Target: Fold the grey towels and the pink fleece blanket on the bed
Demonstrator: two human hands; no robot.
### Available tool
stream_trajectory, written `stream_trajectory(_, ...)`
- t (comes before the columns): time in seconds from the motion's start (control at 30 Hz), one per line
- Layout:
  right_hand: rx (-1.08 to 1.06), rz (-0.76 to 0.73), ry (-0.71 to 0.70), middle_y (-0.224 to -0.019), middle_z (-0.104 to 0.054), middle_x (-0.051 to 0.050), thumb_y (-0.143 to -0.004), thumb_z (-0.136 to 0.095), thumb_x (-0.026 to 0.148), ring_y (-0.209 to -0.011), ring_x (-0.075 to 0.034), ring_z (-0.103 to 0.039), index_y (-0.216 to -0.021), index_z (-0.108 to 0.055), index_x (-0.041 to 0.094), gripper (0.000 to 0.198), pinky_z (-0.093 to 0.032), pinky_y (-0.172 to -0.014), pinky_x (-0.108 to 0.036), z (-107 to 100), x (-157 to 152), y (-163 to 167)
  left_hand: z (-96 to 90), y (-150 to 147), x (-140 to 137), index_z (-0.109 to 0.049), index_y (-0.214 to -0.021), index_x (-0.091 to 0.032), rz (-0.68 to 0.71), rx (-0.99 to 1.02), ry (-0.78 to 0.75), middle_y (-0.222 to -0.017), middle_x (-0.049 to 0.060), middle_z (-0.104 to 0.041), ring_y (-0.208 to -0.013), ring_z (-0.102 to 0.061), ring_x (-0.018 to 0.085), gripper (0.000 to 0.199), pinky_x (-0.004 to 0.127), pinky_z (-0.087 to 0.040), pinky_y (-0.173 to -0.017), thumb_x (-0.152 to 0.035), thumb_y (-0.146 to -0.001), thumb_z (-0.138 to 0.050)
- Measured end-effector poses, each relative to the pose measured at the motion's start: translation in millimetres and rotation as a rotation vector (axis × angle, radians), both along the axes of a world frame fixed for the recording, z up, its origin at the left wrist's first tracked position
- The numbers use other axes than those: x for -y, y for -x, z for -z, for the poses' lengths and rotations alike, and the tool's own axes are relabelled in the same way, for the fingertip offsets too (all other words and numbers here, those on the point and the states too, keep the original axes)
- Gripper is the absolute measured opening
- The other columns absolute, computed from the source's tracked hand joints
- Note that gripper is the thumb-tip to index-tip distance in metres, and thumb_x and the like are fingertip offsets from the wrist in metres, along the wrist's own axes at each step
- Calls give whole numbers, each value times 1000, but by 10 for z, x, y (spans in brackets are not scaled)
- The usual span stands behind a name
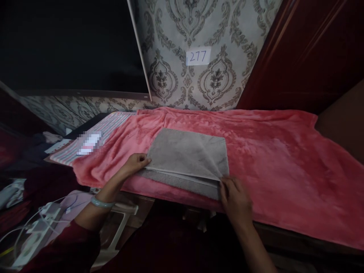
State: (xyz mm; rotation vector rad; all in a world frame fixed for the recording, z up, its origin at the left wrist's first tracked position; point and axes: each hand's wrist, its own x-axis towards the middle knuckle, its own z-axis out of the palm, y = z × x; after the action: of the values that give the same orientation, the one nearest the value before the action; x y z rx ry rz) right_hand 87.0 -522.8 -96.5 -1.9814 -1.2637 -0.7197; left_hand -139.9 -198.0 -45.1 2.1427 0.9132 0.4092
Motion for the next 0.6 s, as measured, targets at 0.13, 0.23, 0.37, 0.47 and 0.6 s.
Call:
stream_trajectory(0.13,-41,11,7,-98,-66,-7,-99,-46,29,-89,-22,-64,-102,-65,21,20,-53,-78,-34,55,27,-27,-43,-33,42,-45,-56,-21,-22,-70,-88,-55,-5,-39,-56,-38,12,26,26,-27,-56,-41,-68,-58)
stream_trajectory(0.23,-118,87,9,-102,-65,-8,-96,-48,31,-91,-23,-63,-109,-65,21,24,-53,-75,-35,49,52,-49,-106,-66,79,-49,-63,-22,-66,-135,-154,-59,-3,-47,-60,-46,15,21,27,-31,-59,-39,-69,-60)
stream_trajectory(0.37,-220,136,20,-99,-64,-7,-94,-51,36,-81,-21,-62,-117,-66,21,31,-53,-66,-33,43,76,-45,-162,-111,87,-46,-59,-23,-84,-215,-185,-56,-2,-47,-60,-48,17,25,29,-31,-59,-39,-70,-61)
stream_trajectory(0.47,-250,116,-5,-99,-64,-7,-94,-48,32,-84,-21,-63,-117,-68,22,32,-53,-68,-33,57,49,-24,-135,-117,52,-46,-56,-23,-54,-193,-145,-53,-3,-44,-58,-46,16,28,28,-29,-57,-43,-67,-62)
stream_trajectory(0.6,-271,99,-28,-104,-63,-9,-93,-48,27,-90,-22,-63,-119,-70,23,34,-55,-72,-35,55,-42,-17,-96,-101,14,-54,-58,-20,-46,-44,80,-53,-4,-46,-54,-43,14,36,26,-29,-53,-53,-61,-66)
